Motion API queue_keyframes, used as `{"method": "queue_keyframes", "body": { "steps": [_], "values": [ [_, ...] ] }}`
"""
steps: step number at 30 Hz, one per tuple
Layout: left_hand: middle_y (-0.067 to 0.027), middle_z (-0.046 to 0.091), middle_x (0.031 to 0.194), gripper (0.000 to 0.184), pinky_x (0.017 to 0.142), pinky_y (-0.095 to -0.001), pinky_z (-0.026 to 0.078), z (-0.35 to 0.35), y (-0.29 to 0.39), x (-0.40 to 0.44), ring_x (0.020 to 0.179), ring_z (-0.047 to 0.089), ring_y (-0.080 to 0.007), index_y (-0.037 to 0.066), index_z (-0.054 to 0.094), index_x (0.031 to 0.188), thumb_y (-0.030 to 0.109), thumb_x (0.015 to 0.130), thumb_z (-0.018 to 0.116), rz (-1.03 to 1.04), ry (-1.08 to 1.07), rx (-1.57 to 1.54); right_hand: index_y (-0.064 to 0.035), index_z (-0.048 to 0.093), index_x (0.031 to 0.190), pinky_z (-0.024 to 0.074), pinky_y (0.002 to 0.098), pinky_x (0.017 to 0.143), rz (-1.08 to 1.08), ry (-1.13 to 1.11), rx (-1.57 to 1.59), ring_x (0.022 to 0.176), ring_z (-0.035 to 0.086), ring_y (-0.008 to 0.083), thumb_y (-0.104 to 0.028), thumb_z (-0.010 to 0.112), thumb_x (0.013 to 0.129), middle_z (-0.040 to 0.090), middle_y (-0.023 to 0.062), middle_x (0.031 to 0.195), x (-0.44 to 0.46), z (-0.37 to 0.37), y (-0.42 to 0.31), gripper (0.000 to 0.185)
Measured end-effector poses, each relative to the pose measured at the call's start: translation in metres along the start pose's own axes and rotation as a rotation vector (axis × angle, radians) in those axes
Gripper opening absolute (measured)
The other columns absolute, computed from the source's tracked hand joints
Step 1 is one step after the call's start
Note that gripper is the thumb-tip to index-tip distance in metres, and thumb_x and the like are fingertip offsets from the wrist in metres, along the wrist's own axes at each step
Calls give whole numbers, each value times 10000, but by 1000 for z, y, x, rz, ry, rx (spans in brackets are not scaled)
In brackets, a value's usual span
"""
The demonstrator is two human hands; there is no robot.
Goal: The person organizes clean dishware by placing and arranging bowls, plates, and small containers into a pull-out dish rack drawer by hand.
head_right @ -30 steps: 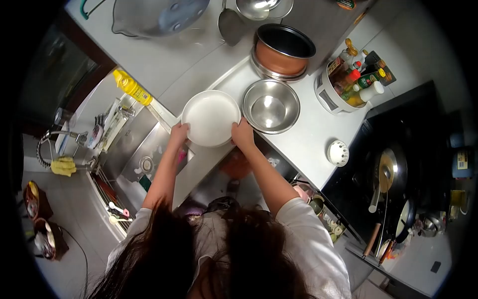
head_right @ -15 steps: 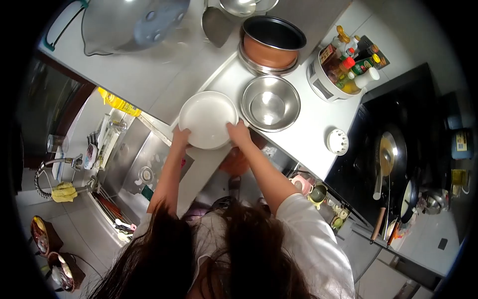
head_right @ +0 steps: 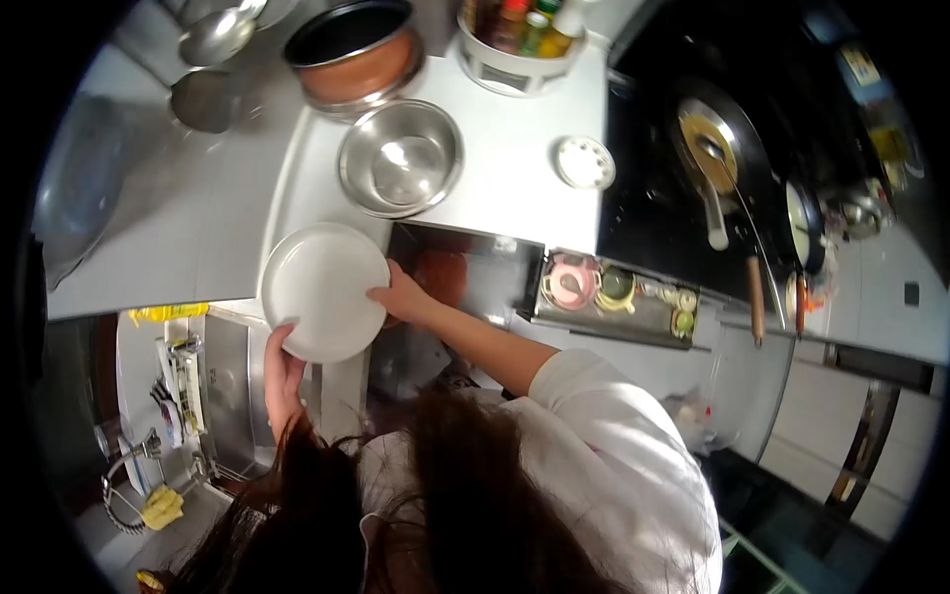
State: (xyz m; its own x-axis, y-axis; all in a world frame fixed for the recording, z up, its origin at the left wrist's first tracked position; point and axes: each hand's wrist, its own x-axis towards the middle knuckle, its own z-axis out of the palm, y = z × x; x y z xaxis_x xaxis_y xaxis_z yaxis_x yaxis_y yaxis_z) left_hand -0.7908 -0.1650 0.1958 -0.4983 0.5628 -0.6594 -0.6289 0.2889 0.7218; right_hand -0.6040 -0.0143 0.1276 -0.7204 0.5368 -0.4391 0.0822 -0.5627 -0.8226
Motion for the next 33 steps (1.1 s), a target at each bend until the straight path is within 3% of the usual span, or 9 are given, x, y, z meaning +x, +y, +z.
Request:
{"method": "queue_keyframes", "body": {
  "steps": [8,12,15,16,20,23,25,30,33],
  "values": [
    [-188,406,1285,573,989,-398,368,27,-87,-37,1169,439,-286,-47,313,1290,124,767,475,-301,-252,-76,-4,310,1301,451,325,835,-12,182,-76,1046,520,229,-144,584,788,525,165,1121,-166,-74,-11,599],
    [-163,475,1207,634,979,-387,368,112,-129,-83,1125,469,-272,-50,335,1280,125,692,491,-294,-585,200,-29,272,1343,481,338,801,43,286,-138,1044,521,232,-150,588,787,522,149,1135,-231,-147,30,651],
    [-132,474,1236,550,984,-382,354,171,-168,-120,1140,460,-246,-30,361,1276,118,755,459,-349,-772,263,-49,275,1347,514,332,729,103,317,55,1036,526,227,-149,584,789,510,139,1159,-299,-193,35,646],
    [-116,499,1212,549,961,-362,373,185,-190,-129,1115,480,-222,-29,384,1262,108,736,458,-344,-768,289,-60,278,1348,530,319,667,69,336,67,1026,530,215,-147,580,791,501,133,1174,-317,-214,56,639],
    [-100,537,1067,622,790,-298,449,234,-293,-159,941,532,-190,-8,383,1264,117,662,475,-323,-673,370,-45,276,1346,504,333,763,-65,420,40,1025,525,212,-137,581,797,496,130,1183,-397,-289,110,635],
    [-62,538,950,612,660,-240,420,268,-362,-181,782,508,-129,3,371,1266,101,670,465,-359,-618,430,-41,284,1339,487,329,799,62,480,162,1030,521,210,-137,593,791,504,131,1175,-467,-331,115,636],
    [-11,488,827,639,495,-204,310,309,-389,-205,612,377,-58,32,315,1306,78,682,444,-314,-654,524,-49,301,1328,507,364,763,90,517,169,1031,531,214,-167,590,796,516,126,1162,-501,-368,140,617],
    [-117,471,1163,732,736,-313,501,393,-458,-226,955,545,-202,50,213,1375,91,682,444,-476,-772,623,-70,302,1323,538,385,675,281,581,201,989,571,234,-214,583,799,524,126,1165,-565,-449,155,612],
    [-139,467,1184,734,751,-363,515,435,-511,-211,1028,531,-233,52,214,1373,88,677,444,-538,-931,652,-51,320,1307,544,377,672,342,625,200,976,580,243,-214,584,797,526,135,1164,-585,-505,171,596]
  ]
}}
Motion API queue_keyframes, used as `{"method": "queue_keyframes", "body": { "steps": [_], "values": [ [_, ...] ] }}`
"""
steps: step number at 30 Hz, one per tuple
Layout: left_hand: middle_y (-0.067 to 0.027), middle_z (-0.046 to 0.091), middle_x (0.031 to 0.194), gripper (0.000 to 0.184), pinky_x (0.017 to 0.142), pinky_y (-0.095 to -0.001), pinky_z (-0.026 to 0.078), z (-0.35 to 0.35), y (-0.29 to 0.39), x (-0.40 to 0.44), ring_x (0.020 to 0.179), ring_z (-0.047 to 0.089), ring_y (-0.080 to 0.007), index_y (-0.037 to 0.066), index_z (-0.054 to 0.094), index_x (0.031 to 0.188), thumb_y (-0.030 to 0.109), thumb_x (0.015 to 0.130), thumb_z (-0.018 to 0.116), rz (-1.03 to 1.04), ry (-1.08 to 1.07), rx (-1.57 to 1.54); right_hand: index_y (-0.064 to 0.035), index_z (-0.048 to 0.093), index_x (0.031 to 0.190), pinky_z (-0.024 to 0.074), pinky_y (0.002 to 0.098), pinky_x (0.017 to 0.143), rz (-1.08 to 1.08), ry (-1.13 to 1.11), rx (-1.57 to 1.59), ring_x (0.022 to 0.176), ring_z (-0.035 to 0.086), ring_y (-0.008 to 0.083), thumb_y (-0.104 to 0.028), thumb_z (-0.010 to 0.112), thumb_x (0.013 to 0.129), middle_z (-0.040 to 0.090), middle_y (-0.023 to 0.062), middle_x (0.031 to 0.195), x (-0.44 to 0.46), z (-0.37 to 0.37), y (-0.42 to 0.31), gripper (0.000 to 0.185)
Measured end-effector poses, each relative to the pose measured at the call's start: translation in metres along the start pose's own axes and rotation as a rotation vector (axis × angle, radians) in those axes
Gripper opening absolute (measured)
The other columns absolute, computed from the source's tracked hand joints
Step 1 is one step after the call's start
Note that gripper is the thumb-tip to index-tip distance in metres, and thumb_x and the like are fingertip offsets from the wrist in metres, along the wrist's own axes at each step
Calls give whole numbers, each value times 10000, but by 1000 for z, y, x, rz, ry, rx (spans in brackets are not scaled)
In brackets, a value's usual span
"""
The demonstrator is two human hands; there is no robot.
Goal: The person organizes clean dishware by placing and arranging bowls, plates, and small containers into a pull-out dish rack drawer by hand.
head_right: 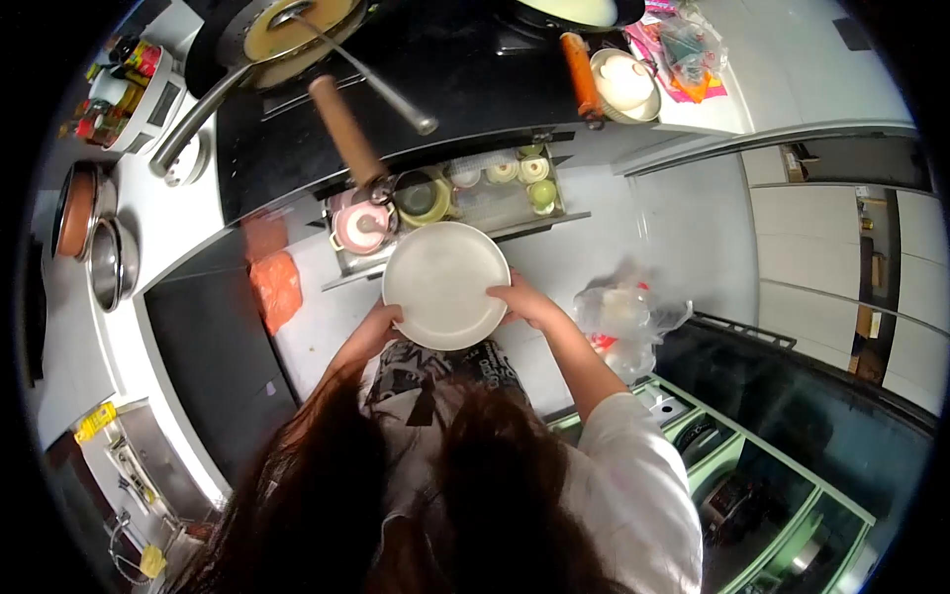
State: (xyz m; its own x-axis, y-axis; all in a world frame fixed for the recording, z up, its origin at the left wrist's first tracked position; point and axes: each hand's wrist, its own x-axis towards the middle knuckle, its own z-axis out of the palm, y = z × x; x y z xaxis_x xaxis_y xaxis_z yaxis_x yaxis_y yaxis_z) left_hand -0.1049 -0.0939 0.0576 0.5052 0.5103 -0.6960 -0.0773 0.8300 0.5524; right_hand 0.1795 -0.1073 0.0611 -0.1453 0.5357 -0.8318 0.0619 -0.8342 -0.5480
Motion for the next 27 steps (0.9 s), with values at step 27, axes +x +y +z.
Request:
{"method": "queue_keyframes", "body": {
  "steps": [27],
  "values": [
    [-193,362,1303,923,868,-410,398,15,-125,342,1181,387,-261,35,114,1382,354,672,611,317,346,-113,-74,400,1266,518,325,711,-48,-184,-315,947,589,203,-273,592,806,575,92,1094,291,-218,3,537]
  ]
}}
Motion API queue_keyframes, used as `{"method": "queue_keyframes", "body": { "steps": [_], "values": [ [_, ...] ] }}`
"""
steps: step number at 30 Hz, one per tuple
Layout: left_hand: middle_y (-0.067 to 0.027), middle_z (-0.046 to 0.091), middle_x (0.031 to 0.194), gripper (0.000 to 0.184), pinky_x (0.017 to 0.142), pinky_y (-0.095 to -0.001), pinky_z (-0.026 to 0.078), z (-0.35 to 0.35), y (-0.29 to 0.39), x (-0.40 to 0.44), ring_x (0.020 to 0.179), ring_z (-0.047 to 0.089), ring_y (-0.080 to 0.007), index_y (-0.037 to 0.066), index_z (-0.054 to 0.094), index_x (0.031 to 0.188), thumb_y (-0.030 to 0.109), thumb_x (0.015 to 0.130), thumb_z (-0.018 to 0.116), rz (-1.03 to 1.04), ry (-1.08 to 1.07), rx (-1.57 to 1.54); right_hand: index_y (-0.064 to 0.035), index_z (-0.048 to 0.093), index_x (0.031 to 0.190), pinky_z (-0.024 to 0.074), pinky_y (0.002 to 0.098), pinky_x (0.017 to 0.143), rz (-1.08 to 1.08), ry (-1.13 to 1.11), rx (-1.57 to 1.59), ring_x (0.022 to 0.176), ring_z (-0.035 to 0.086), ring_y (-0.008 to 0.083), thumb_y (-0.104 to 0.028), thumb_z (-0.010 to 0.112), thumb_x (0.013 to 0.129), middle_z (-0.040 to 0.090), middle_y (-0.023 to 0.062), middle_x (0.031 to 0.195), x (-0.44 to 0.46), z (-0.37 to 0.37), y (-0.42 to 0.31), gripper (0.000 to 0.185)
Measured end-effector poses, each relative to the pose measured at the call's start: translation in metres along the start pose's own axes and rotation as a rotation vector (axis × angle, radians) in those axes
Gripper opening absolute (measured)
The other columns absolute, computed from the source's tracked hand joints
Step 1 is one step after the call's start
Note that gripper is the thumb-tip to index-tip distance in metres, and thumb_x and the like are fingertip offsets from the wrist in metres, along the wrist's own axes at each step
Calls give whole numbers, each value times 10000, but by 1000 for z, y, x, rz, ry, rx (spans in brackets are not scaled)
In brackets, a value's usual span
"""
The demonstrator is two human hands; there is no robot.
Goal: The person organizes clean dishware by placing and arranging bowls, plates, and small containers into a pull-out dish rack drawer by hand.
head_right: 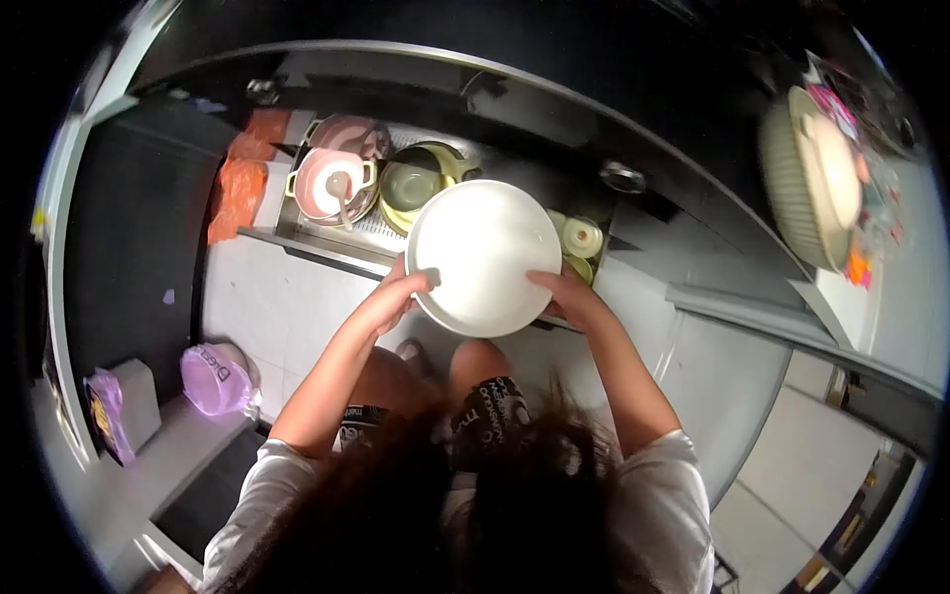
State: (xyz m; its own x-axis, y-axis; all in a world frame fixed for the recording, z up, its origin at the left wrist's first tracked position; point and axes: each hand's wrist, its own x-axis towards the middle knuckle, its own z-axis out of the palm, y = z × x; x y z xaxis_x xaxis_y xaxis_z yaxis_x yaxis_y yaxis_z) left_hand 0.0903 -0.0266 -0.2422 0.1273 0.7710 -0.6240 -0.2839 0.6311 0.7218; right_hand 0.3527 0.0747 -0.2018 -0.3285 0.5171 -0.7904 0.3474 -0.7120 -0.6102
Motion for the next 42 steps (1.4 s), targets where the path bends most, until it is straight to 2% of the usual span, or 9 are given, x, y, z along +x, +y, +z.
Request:
{"method": "queue_keyframes", "body": {
  "steps": [3,5,8,14,21,29,35,39,42],
  "values": [
    [-223,348,1316,813,904,-391,444,-13,-4,-13,1179,429,-279,-7,114,1385,319,797,571,96,104,-119,-55,417,1249,512,325,705,-43,-67,-94,937,585,195,-259,586,809,574,100,1093,27,17,1,513],
    [-194,372,1328,715,918,-417,434,-36,-19,-8,1196,431,-277,0,191,1363,540,903,282,167,92,-241,-35,425,1243,507,313,678,-106,-106,-82,898,592,187,-239,579,812,576,111,1069,41,39,-4,501],
    [-170,426,1303,686,905,-373,463,-50,-29,-8,1152,486,-253,42,269,1355,547,924,97,381,252,-313,38,391,1250,540,316,669,-172,-182,-227,920,603,210,-217,557,813,573,161,1047,68,63,-18,532],
    [-120,453,1271,567,896,-344,467,-105,-65,18,1107,510,-209,19,334,1312,450,946,303,735,487,-479,163,328,1229,584,305,595,-262,-480,-272,868,631,280,-194,530,799,539,278,1068,137,117,-43,595],
    [-129,470,1279,563,947,-423,432,-128,-80,14,1128,499,-264,32,418,1276,443,894,454,735,-23,-906,192,322,1210,580,368,678,-181,-671,-352,929,603,369,-217,531,774,479,343,1121,138,135,-69,633],
    [-135,493,1261,491,952,-445,412,-88,-100,0,1136,490,-293,27,456,1251,357,888,463,878,-176,-1098,145,314,1255,569,370,699,-279,-599,-485,959,586,379,-390,505,816,457,331,1159,81,126,-66,717],
    [-136,514,1233,445,930,-442,433,-104,-129,-8,1105,511,-294,14,472,1226,318,902,440,935,-123,-1202,109,233,1320,552,424,726,-248,-632,-274,885,627,316,-626,293,869,526,235,1065,76,120,-62,864],
    [-140,520,1221,437,896,-446,460,-139,-149,-20,1080,526,-301,17,483,1210,324,902,441,923,114,-1167,59,556,935,538,283,573,-299,-260,-456,640,600,190,-323,523,867,590,151,808,171,97,-12,390],
    [-144,518,1221,449,885,-456,467,-142,-143,-43,1077,527,-312,19,484,1209,342,900,439,1010,169,-1210,24,579,655,390,278,418,-385,-49,-412,457,486,145,-103,495,796,508,67,540,286,56,69,208]
  ]
}}
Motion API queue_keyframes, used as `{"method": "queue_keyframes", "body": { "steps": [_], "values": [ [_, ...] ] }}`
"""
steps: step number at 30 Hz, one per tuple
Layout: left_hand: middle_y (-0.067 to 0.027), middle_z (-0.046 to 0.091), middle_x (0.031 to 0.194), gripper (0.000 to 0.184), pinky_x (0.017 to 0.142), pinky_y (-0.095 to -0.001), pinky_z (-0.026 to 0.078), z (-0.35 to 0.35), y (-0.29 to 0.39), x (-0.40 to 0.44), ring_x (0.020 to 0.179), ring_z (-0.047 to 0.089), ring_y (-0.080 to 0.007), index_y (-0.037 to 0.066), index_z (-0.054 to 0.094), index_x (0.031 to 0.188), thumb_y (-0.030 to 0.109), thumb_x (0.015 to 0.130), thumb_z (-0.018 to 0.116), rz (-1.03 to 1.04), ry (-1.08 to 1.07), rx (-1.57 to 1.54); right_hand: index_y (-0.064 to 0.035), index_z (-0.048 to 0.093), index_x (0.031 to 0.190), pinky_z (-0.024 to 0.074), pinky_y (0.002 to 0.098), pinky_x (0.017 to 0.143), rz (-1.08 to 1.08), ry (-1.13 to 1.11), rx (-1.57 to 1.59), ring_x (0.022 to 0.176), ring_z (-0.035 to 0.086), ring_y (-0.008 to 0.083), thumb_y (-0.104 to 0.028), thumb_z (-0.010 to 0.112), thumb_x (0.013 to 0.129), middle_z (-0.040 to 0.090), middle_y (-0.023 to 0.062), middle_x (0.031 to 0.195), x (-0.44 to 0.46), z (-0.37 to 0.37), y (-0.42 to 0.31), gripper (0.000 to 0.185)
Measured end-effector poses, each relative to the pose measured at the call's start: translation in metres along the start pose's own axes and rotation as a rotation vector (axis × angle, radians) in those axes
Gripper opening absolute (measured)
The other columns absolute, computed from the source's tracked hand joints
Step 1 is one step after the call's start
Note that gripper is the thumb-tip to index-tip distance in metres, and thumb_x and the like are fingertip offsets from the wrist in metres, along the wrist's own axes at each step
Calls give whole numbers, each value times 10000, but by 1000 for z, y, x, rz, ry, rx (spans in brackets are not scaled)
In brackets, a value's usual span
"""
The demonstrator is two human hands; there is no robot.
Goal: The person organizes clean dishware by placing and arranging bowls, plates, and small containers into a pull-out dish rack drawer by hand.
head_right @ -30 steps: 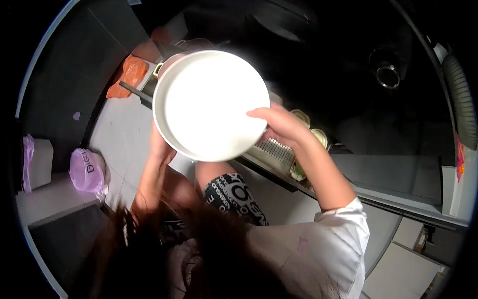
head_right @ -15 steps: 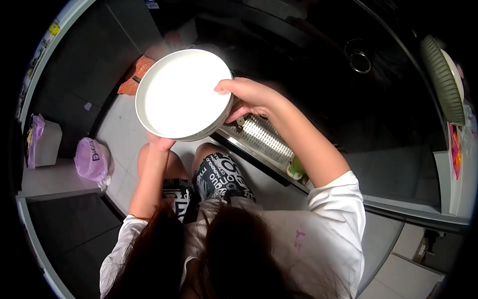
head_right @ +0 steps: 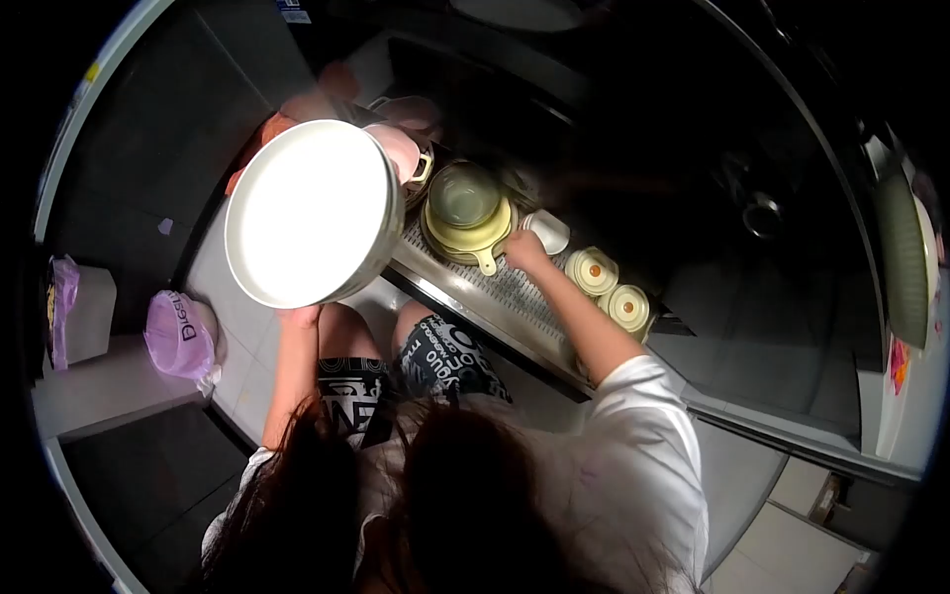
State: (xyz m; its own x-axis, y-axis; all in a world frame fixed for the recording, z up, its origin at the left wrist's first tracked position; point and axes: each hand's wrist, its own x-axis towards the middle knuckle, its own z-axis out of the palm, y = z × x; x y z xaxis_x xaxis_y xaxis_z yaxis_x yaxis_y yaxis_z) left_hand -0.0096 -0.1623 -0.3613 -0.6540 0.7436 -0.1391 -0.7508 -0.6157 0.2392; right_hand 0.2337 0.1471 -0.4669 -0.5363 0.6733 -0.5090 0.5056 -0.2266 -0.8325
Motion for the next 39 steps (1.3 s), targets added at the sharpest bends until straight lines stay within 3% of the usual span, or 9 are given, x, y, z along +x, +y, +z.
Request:
{"method": "queue_keyframes", "body": {
  "steps": [1,3,8,14,17,18,22,33,39],
  "values": [
    [-147,516,1223,458,888,-459,465,4,7,-2,1078,525,-317,20,480,1214,350,899,437,48,-1,-3,32,578,622,416,338,463,-58,59,-73,452,499,193,-134,521,774,532,94,522,12,1,15,233],
    [-152,508,1232,477,898,-467,457,5,22,-3,1088,517,-326,20,469,1225,365,898,431,111,-22,-38,-1,553,705,387,268,414,-111,174,-326,437,459,131,-211,514,841,531,53,594,21,12,16,253],
    [-160,471,1273,513,923,-485,437,-11,49,-14,1137,476,-340,20,431,1261,385,902,410,138,-75,-96,27,559,755,350,306,371,65,440,68,404,447,156,-220,553,794,518,65,569,116,47,84,250],
    [-156,463,1283,507,947,-486,415,-17,59,-37,1150,465,-334,22,429,1262,384,908,400,145,-66,-181,65,568,833,387,309,383,132,360,-48,475,515,169,-166,652,766,565,87,666,75,42,43,255],
    [-155,467,1279,506,961,-486,400,-26,60,-42,1150,466,-329,27,432,1262,387,908,401,111,-151,-235,76,574,935,448,311,451,169,384,-5,568,573,197,-193,708,744,609,117,784,71,52,31,356],
    [-154,468,1279,507,960,-487,399,-28,62,-41,1152,465,-329,28,431,1263,387,907,405,120,-147,-215,83,539,1074,497,337,632,268,426,14,777,609,242,-184,747,707,611,162,984,71,59,22,499],
    [-153,466,1283,511,963,-490,395,-32,66,-48,1161,460,-328,29,428,1269,386,903,415,158,-173,-128,94,433,1213,418,356,896,321,476,163,1067,528,314,-216,733,715,501,226,1223,54,69,9,659],
    [-154,464,1287,513,964,-496,390,-38,72,-55,1160,459,-340,30,432,1268,388,901,410,155,-107,-92,27,461,1194,474,323,792,-104,296,451,948,584,238,-72,578,831,567,130,1114,43,64,47,395],
    [-153,464,1287,500,963,-494,392,-47,74,-60,1154,465,-333,31,428,1270,376,910,389,179,-30,-45,19,452,1212,440,307,842,-101,46,474,1009,553,211,-41,565,825,558,118,1143,-11,47,20,407]
  ]
}}
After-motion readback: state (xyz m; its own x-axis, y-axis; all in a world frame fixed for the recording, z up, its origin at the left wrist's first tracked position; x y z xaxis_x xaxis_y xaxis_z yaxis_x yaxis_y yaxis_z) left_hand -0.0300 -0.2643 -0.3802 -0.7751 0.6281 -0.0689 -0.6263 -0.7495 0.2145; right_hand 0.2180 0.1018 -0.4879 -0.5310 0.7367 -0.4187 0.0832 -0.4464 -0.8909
